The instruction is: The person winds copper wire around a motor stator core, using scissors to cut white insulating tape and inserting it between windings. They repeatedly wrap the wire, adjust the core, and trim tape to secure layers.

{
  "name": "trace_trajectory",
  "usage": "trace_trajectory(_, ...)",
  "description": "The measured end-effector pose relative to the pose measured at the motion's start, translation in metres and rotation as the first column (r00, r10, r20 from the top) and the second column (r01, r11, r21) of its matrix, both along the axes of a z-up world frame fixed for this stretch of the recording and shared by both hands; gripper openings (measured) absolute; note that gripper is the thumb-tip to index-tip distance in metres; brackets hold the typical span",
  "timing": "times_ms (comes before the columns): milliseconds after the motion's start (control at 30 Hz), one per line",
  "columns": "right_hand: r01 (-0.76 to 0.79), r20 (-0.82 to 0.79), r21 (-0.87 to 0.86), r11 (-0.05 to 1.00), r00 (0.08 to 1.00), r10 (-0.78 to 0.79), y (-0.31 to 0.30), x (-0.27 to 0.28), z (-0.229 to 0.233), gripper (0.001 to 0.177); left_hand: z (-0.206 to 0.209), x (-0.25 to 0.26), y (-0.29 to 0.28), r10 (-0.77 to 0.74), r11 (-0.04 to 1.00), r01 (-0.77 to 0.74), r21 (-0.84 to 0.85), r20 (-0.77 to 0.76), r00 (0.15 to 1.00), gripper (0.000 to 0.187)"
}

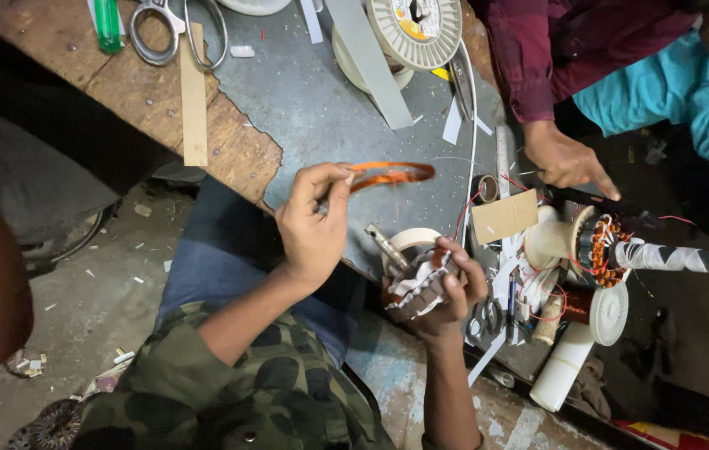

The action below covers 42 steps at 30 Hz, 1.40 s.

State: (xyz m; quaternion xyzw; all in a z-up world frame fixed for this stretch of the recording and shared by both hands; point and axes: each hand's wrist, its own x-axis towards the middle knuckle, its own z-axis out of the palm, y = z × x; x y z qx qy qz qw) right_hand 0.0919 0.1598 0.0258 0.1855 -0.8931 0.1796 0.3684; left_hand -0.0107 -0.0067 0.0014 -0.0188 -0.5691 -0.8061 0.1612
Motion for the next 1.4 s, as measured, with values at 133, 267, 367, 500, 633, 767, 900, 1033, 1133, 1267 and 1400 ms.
trace_trajectory(133, -0.015, -0.004, 0.033, 0.999, 1.000, 0.015, 0.002, 0.001, 0.000, 0.088, 0.000, -0.001, 0.000, -0.022, 0.999, 0.022, 0.030, -0.005, 1.000, 0.014)
trace_trajectory(267, 0.029, 0.132, -0.025, 0.999, 0.991, -0.026, 0.010, 0.000, 0.006, 0.092, 0.000, -0.002, 0.002, -0.058, 0.989, 0.054, 0.141, 0.026, 0.998, 0.014)
trace_trajectory(367, 0.054, 0.267, -0.098, 0.994, 0.963, -0.026, 0.017, -0.006, 0.012, 0.101, 0.003, -0.003, 0.004, -0.102, 0.960, 0.086, 0.266, 0.049, 0.994, 0.014)
trace_trajectory(500, 0.095, 0.412, -0.200, 0.975, 0.911, -0.004, 0.026, -0.014, 0.020, 0.110, 0.006, -0.005, 0.005, -0.142, 0.931, 0.114, 0.346, 0.056, 0.988, 0.014)
trace_trajectory(633, 0.133, 0.416, -0.089, 0.987, 0.905, -0.084, 0.026, -0.021, 0.021, 0.118, 0.006, -0.007, 0.003, -0.172, 0.919, 0.143, 0.368, 0.048, 0.984, 0.013)
trace_trajectory(767, 0.113, 0.499, -0.181, 0.977, 0.866, -0.007, 0.026, -0.021, 0.031, 0.119, 0.004, -0.008, 0.003, -0.182, 0.915, 0.152, 0.373, 0.048, 0.982, 0.015)
trace_trajectory(900, 0.029, 0.564, -0.265, 0.964, 0.815, 0.131, 0.019, -0.020, 0.054, 0.140, 0.004, -0.011, 0.001, -0.223, 0.877, 0.187, 0.442, 0.031, 0.974, 0.017)
trace_trajectory(1033, 0.074, 0.438, -0.549, 0.832, 0.874, 0.211, 0.011, -0.031, 0.093, 0.099, 0.006, -0.011, -0.001, -0.243, 0.868, 0.210, 0.449, 0.016, 0.970, 0.017)
trace_trajectory(1133, 0.200, 0.359, -0.066, 0.978, 0.919, -0.164, 0.005, -0.050, 0.119, 0.076, 0.005, -0.009, -0.001, -0.246, 0.872, 0.221, 0.436, 0.000, 0.969, 0.017)
trace_trajectory(1267, -0.210, 0.526, 0.193, 0.958, 0.847, 0.080, 0.003, -0.103, 0.143, 0.069, 0.004, -0.004, -0.002, -0.211, 0.904, 0.199, 0.379, -0.011, 0.977, 0.017)
trace_trajectory(1400, -0.232, 0.802, -0.106, 0.967, 0.555, 0.221, 0.007, -0.147, 0.161, 0.047, 0.004, -0.007, -0.011, -0.322, 0.852, 0.290, 0.437, -0.001, 0.947, 0.024)
